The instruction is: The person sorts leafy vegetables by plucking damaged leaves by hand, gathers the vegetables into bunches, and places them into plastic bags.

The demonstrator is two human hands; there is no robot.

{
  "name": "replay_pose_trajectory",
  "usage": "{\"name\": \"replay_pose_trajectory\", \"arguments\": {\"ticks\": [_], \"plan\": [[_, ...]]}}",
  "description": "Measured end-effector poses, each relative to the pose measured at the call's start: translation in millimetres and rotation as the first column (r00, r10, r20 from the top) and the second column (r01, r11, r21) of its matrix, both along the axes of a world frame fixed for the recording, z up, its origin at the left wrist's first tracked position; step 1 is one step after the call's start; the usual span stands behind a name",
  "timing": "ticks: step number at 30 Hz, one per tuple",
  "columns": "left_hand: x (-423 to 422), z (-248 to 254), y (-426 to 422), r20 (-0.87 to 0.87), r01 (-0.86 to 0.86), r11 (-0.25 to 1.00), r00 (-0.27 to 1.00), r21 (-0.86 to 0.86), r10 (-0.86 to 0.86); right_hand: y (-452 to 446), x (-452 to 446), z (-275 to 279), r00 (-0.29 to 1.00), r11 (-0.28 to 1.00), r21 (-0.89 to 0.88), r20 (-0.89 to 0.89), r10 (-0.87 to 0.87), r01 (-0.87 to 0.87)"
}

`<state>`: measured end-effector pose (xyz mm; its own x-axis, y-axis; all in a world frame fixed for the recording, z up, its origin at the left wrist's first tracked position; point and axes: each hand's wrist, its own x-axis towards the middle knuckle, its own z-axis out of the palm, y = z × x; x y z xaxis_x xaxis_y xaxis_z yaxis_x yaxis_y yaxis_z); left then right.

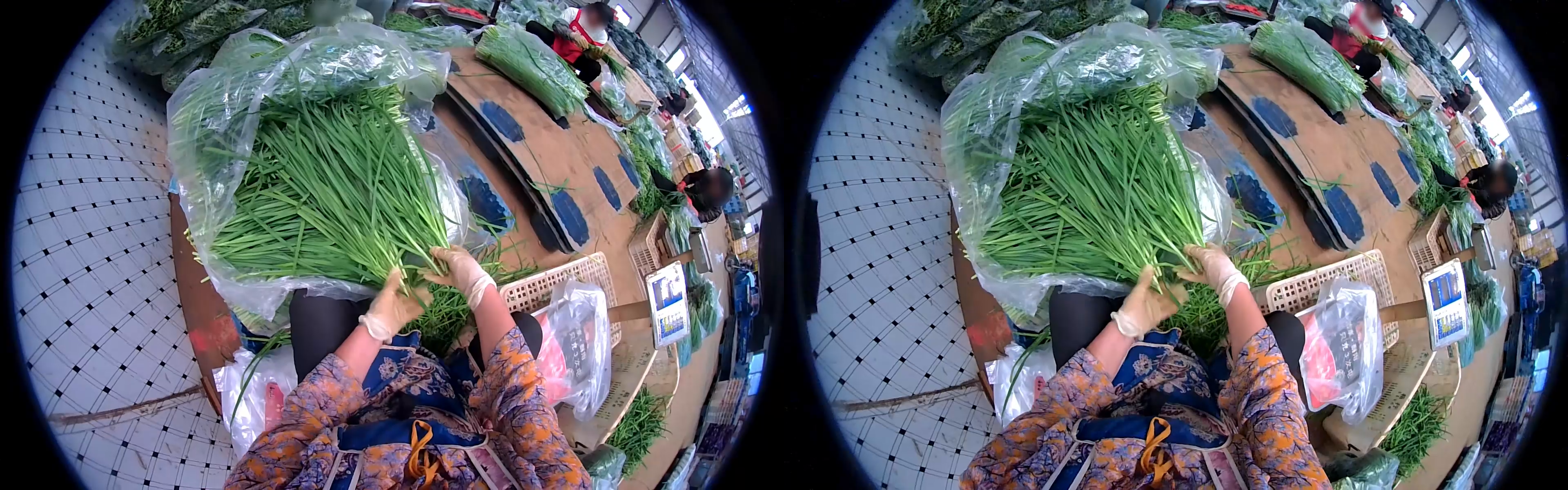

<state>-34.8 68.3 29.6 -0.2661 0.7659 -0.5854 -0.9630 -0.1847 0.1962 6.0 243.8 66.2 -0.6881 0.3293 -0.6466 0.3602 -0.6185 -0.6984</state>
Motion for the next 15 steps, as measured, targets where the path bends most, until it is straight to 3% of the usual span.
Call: {"name": "replay_pose_trajectory", "arguments": {"ticks": [2, 3, 4, 6, 7, 8, 9, 10, 12, 14, 15], "plan": [[11.3, -8.5, -15.4, -0.136, 0.457, 0.889, 0.884, 0.042, -0.448, -4.7, -1.3, 9.4, 0.991, 0.992, 0.02, 0.044, 0.127, -0.128], [14.8, 19.2, -19.7, -0.196, 0.639, 0.75, 0.724, -0.171, -0.662, -3.5, -2.7, 7.9, 0.973, 0.961, 0.16, 0.098, 0.211, -0.225], [16.0, 23.2, -21.1, -0.328, 0.649, 0.727, 0.652, -0.225, -0.683, -0.7, -3.9, 7.4, 0.973, 0.962, 0.156, 0.093, 0.211, -0.224], [5.6, 29.6, -10.3, -0.53, 0.308, 0.949, 0.794, -0.073, -0.298, 0.1, -4.1, 21.0, 0.923, 0.871, 0.307, 0.157, 0.352, -0.384], [-5.4, 50.5, -7.5, -0.669, 0.226, 0.953, 0.678, -0.204, -0.304, -4.3, -6.1, 27.7, 0.918, 0.831, 0.394, 0.229, 0.325, -0.393], [-18.6, 57.5, 2.0, -0.687, 0.174, 0.957, 0.668, -0.23, -0.286, -2.8, -4.9, 28.6, 0.919, 0.83, 0.399, 0.23, 0.321, -0.39], [-33.4, 65.5, 13.6, -0.689, 0.194, 0.912, 0.603, -0.362, -0.402, -1.2, -3.8, 29.3, 0.943, 0.844, 0.421, 0.159, 0.292, -0.333], [-52.1, 28.4, 26.4, -0.664, 0.173, 0.939, 0.67, -0.296, -0.333, 0.4, -2.9, 31.2, 0.961, 0.855, 0.44, 0.086, 0.264, -0.274], [-73.1, 14.6, 36.6, -0.533, 0.19, 0.9, 0.751, -0.391, -0.39, 6.3, 2.5, 67.9, 0.981, 0.877, 0.443, 0.03, 0.194, -0.187], [-75.5, 8.0, 39.4, -0.54, 0.184, 0.904, 0.75, -0.385, -0.383, 26.2, 13.9, 96.8, 0.991, 0.752, 0.655, -0.037, 0.131, -0.075], [-75.6, 5.2, 40.0, -0.541, 0.176, 0.907, 0.754, -0.382, -0.374, 36.2, 21.2, 120.5, 0.989, 0.744, 0.668, -0.111, 0.096, 0.003]]}}
